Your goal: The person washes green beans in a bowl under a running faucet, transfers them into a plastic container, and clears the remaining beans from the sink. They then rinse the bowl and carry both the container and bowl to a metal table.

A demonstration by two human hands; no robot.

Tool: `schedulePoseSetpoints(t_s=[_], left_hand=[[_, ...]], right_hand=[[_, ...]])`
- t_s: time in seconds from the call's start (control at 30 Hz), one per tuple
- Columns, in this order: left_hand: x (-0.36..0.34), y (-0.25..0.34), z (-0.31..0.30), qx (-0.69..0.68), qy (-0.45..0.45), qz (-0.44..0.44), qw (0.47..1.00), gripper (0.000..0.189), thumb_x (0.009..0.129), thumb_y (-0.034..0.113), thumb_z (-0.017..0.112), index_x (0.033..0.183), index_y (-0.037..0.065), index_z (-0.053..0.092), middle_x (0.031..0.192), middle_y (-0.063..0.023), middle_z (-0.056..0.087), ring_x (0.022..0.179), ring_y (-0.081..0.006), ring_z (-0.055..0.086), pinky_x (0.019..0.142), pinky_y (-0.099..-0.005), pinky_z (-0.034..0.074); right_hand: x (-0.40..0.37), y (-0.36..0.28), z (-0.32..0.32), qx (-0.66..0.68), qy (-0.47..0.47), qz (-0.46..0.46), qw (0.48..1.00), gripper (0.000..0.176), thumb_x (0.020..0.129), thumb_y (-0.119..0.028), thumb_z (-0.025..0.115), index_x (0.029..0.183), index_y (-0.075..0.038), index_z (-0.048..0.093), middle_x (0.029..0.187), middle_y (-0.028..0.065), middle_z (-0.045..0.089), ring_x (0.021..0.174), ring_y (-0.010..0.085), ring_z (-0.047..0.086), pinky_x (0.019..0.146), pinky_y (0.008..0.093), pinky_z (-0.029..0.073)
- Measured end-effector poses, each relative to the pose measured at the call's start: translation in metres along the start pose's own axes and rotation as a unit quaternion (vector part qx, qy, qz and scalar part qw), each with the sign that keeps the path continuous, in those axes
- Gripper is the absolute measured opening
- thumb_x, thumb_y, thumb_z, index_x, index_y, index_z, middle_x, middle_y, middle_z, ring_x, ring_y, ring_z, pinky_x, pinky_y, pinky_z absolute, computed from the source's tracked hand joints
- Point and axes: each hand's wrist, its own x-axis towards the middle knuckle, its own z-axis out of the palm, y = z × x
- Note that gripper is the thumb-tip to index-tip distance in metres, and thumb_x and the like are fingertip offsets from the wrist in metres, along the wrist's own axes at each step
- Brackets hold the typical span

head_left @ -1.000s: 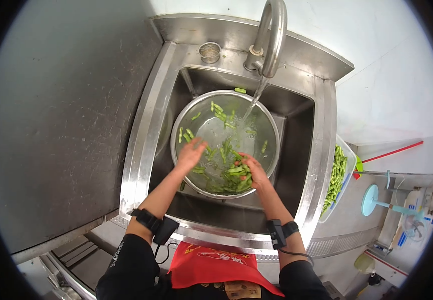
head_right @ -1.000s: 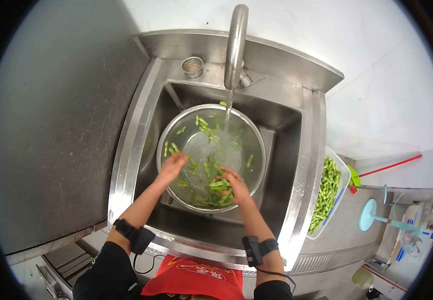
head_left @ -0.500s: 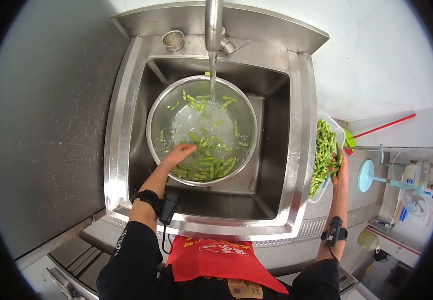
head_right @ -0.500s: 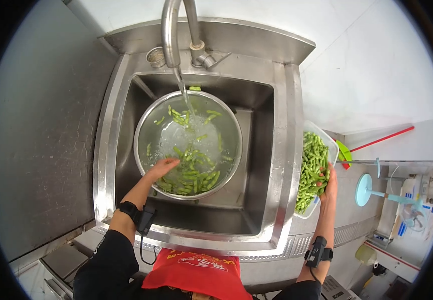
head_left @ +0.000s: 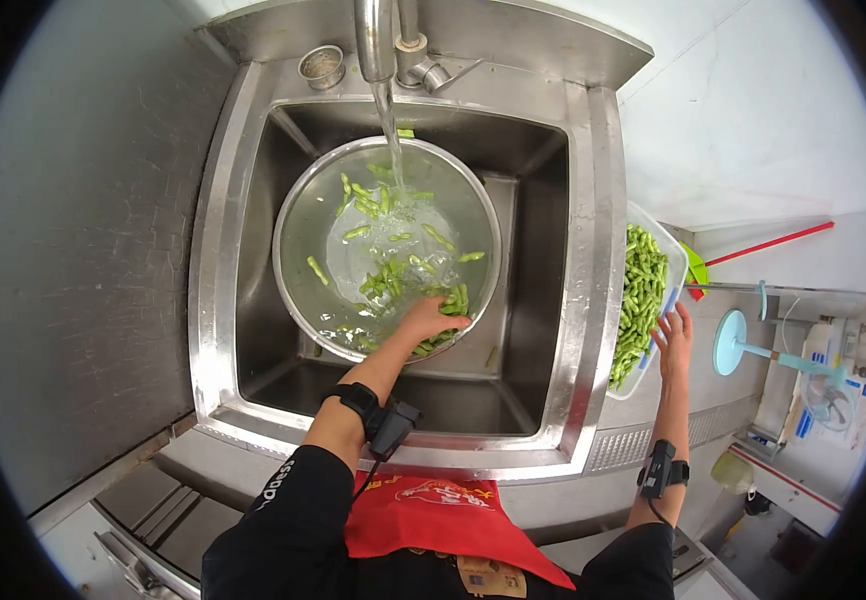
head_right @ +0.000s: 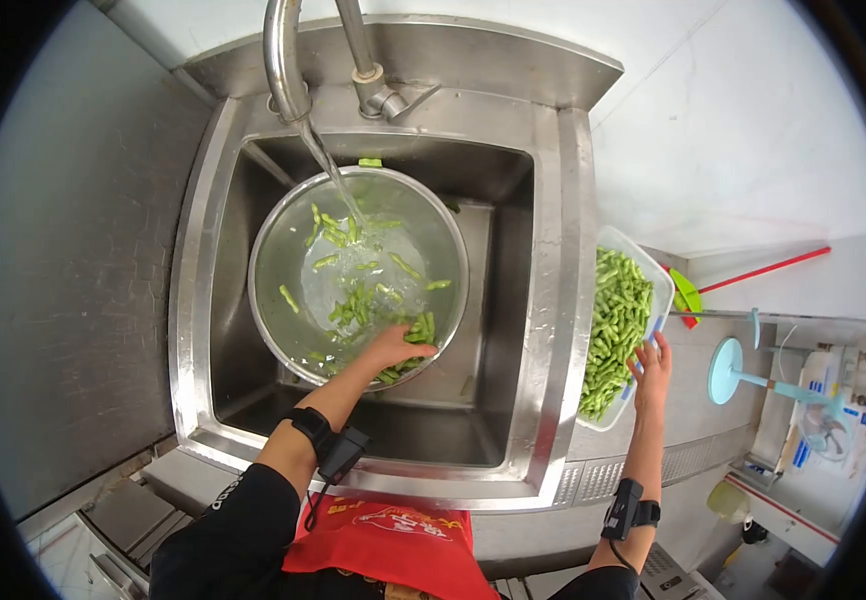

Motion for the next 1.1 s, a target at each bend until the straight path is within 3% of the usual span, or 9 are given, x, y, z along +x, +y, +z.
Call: schedulePoseSetpoints(t_s=[0.07, 0.23, 0.3, 0.43, 0.63, 0.73, 0.83, 0.93, 1.1], left_hand=[[0.000, -0.001, 0.003, 0.000, 0.012, 0.023, 1.000, 0.073, 0.057, 0.048, 0.069, 0.112, 0.003, 0.056, 0.105, -0.0212, 0.058, 0.098, -0.0323, 0.056, 0.087, -0.0354, 0.042], [-0.001, -0.023, -0.004, 0.084, 0.007, 0.053, 0.995, 0.065, 0.056, 0.036, 0.069, 0.111, 0.004, 0.057, 0.096, -0.0204, 0.061, 0.089, -0.0327, 0.059, 0.081, -0.0360, 0.046], [-0.014, -0.036, -0.012, -0.004, 0.021, 0.029, 0.999, 0.062, 0.056, 0.031, 0.070, 0.109, 0.002, 0.058, 0.094, -0.0204, 0.062, 0.087, -0.0315, 0.060, 0.079, -0.0343, 0.046], [-0.053, -0.047, -0.056, -0.247, 0.056, 0.037, 0.967, 0.040, 0.062, 0.017, 0.069, 0.097, 0.001, 0.061, 0.084, -0.0108, 0.064, 0.076, -0.0209, 0.061, 0.070, -0.0304, 0.048], [-0.086, -0.077, -0.115, -0.471, 0.205, -0.079, 0.854, 0.014, 0.068, 0.007, 0.065, 0.081, 0.003, 0.060, 0.070, -0.0030, 0.059, 0.058, -0.0114, 0.056, 0.042, -0.0271, 0.043], [-0.076, -0.092, -0.106, -0.491, 0.227, -0.118, 0.833, 0.018, 0.072, 0.009, 0.064, 0.089, 0.003, 0.061, 0.074, -0.0051, 0.060, 0.059, -0.0142, 0.058, 0.038, -0.0279, 0.043], [-0.065, -0.093, -0.085, -0.529, 0.209, -0.140, 0.811, 0.022, 0.075, 0.010, 0.062, 0.094, 0.001, 0.060, 0.079, -0.0074, 0.060, 0.061, -0.0163, 0.059, 0.040, -0.0288, 0.045], [-0.066, -0.086, -0.074, -0.560, 0.197, -0.104, 0.798, 0.024, 0.075, 0.011, 0.061, 0.096, 0.000, 0.060, 0.083, -0.0087, 0.060, 0.065, -0.0158, 0.058, 0.045, -0.0296, 0.046], [-0.084, -0.026, -0.083, -0.540, 0.253, -0.043, 0.802, 0.021, 0.078, 0.014, 0.061, 0.096, 0.002, 0.059, 0.086, -0.0048, 0.061, 0.074, -0.0112, 0.057, 0.059, -0.0254, 0.046]], right_hand=[[-0.023, -0.038, 0.036, 0.072, -0.052, -0.039, 0.995, 0.032, 0.086, -0.015, 0.050, 0.116, -0.004, 0.047, 0.112, 0.0083, 0.051, 0.091, 0.0159, 0.054, 0.076, 0.0273, 0.048], [-0.048, -0.067, 0.153, 0.075, -0.332, -0.029, 0.940, 0.031, 0.084, -0.014, 0.053, 0.113, -0.004, 0.050, 0.109, 0.0102, 0.055, 0.095, 0.0191, 0.056, 0.075, 0.0297, 0.049], [-0.061, -0.058, 0.224, -0.007, -0.390, -0.025, 0.921, 0.038, 0.081, -0.013, 0.057, 0.116, -0.003, 0.049, 0.114, 0.0112, 0.053, 0.102, 0.0225, 0.054, 0.080, 0.0319, 0.048], [-0.067, -0.002, 0.332, -0.239, -0.311, -0.334, 0.857, 0.065, 0.070, -0.028, 0.071, 0.126, -0.009, 0.043, 0.120, 0.0211, 0.047, 0.117, 0.0335, 0.040, 0.096, 0.0397, 0.035], [-0.103, 0.056, 0.400, -0.368, -0.449, -0.193, 0.791, 0.064, 0.074, -0.041, 0.064, 0.127, -0.011, 0.043, 0.127, 0.0193, 0.040, 0.119, 0.0343, 0.038, 0.096, 0.0393, 0.035], [-0.121, 0.078, 0.406, -0.213, -0.503, 0.067, 0.835, 0.058, 0.082, -0.044, 0.055, 0.127, -0.011, 0.042, 0.127, 0.0120, 0.039, 0.116, 0.0299, 0.041, 0.094, 0.0390, 0.038], [-0.143, 0.082, 0.402, 0.016, -0.513, 0.296, 0.806, 0.055, 0.087, -0.044, 0.047, 0.130, -0.012, 0.036, 0.128, 0.0082, 0.039, 0.115, 0.0298, 0.041, 0.091, 0.0459, 0.040], [-0.163, 0.047, 0.395, 0.081, -0.539, 0.335, 0.769, 0.052, 0.088, -0.040, 0.046, 0.131, -0.014, 0.035, 0.130, 0.0075, 0.038, 0.117, 0.0273, 0.039, 0.086, 0.0486, 0.043], [-0.187, 0.012, 0.390, 0.019, -0.468, 0.115, 0.876, 0.043, 0.090, -0.038, 0.044, 0.125, -0.014, 0.042, 0.120, 0.0079, 0.048, 0.102, 0.0272, 0.052, 0.078, 0.0395, 0.047]])
